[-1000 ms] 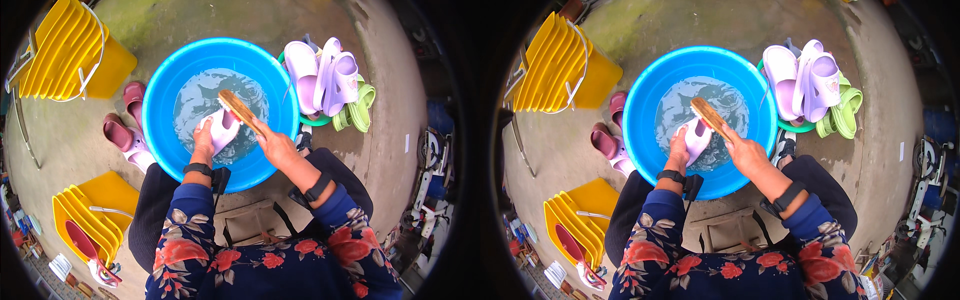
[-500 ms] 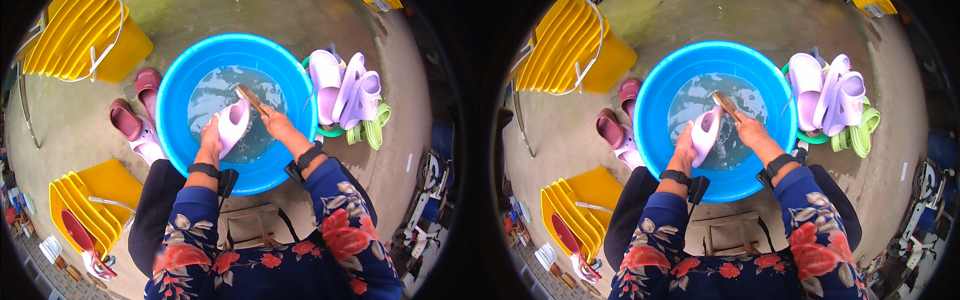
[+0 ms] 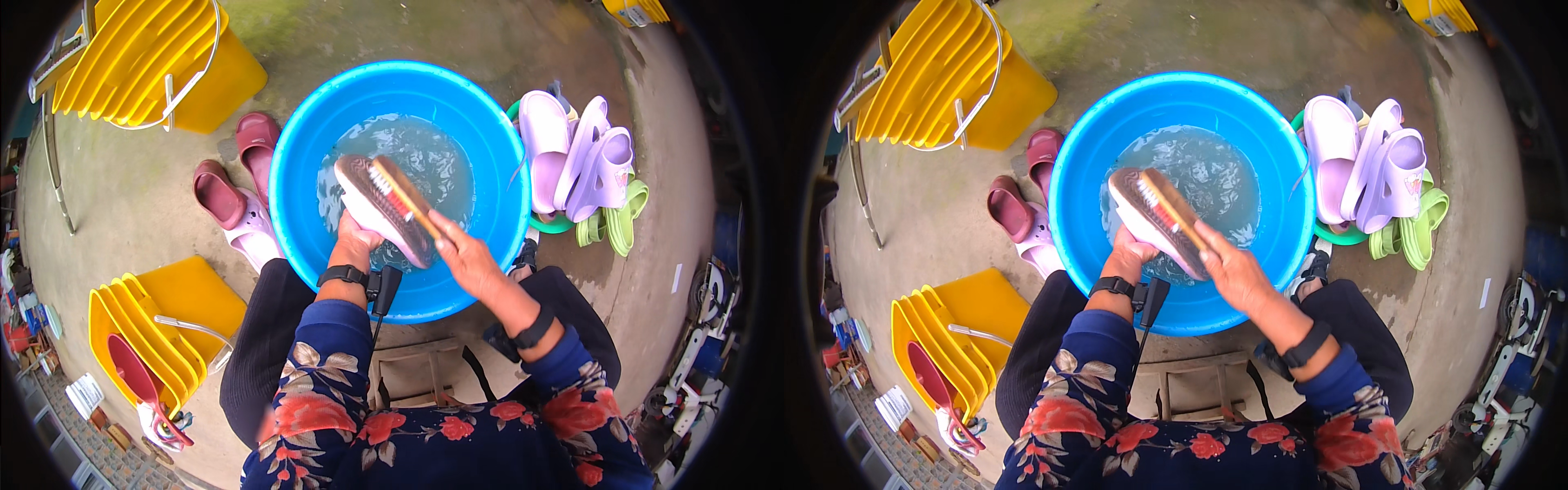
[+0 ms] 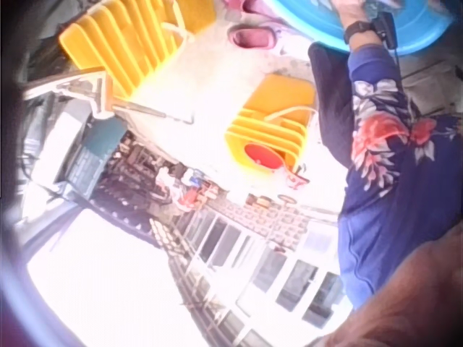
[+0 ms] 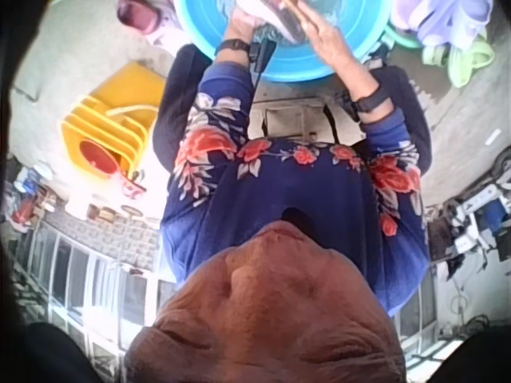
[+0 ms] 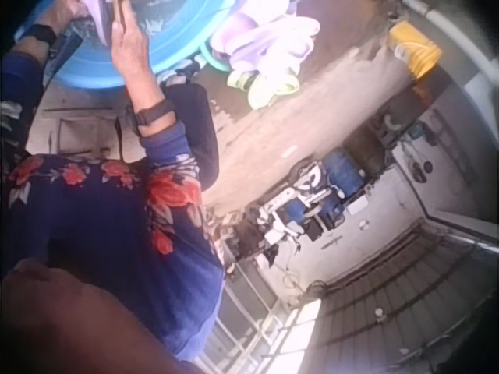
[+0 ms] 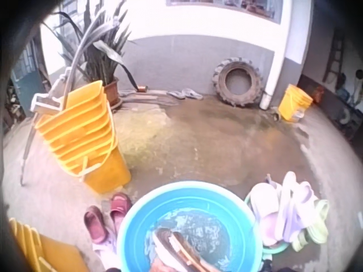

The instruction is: The person washes a pair of pink slippers in a blue basin of water. They first rinse a cloth, then scrub the slippers with a brush, turning them over to clean the soles and inner surfaces.

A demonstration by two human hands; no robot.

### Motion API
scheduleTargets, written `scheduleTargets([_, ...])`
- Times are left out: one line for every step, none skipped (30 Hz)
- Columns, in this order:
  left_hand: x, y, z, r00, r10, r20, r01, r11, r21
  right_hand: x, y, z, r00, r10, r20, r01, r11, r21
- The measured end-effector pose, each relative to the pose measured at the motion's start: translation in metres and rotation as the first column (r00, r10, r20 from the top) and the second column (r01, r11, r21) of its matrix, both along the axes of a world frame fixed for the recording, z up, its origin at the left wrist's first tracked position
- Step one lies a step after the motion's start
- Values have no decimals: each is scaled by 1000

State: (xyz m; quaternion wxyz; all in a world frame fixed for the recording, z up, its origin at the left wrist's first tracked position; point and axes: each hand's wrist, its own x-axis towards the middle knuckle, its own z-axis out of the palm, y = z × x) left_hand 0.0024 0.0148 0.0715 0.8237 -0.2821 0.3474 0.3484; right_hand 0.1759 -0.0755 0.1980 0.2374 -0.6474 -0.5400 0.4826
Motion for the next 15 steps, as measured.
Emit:
scheduleTargets([-1,-1,0,1000,-4,-25,3,1000,-27,-7,-2,7,998,69,-11,-69,996,-65])
scheduleTargets([-1,-1,0,1000,-13,-25,14,999,50,-14,-1,11,999,49,9,-49,998,-33])
scheduleTargets([-1,-1,0,1000,-22,15,21,999,44,-20,1,12,996,74,41,-73,997,-32])
scheduleTargets([0,-3,0,999,-31,10,31,999,27,-26,6,10,993,109,52,-107,993,-49])
scheduleTargets([2,-4,0,999,-41,14,41,999,-9,-31,12,6,991,87,98,-87,996,-8])
scheduleTargets([4,-7,0,999,-35,10,35,999,9,-35,19,0,990,75,122,-78,997,18])
scheduleTargets([6,-10,0,997,-76,-28,76,997,17,-37,26,-7,987,62,149,-70,997,46])
scheduleTargets([8,-13,1,992,-120,-39,120,993,0,-38,33,-15,968,95,231,-86,995,-49])
scheduleTargets([10,-18,0,987,-159,-39,160,987,23,-37,39,-24,953,108,282,-73,988,-133])
scheduleTargets([13,-22,0,980,-195,-32,195,981,17,-35,44,-32,937,123,328,-55,976,-211])
scheduleTargets([15,-26,-1,973,-225,47,224,974,22,-32,47,-40,923,123,365,-35,971,-238])
scheduleTargets([17,-31,-1,976,-186,111,184,983,28,-27,49,-47,926,102,362,-7,967,-255])
scheduleTargets([18,-35,-3,976,-175,128,177,984,-2,-22,49,-54,925,76,373,26,966,-259])
scheduleTargets([19,-36,-4,976,-176,127,178,984,-4,-17,48,-60,925,32,378,58,973,-223])
scheduleTargets([19,-37,-6,974,-191,120,194,981,-15,-11,46,-65,925,3,380,86,972,-217])
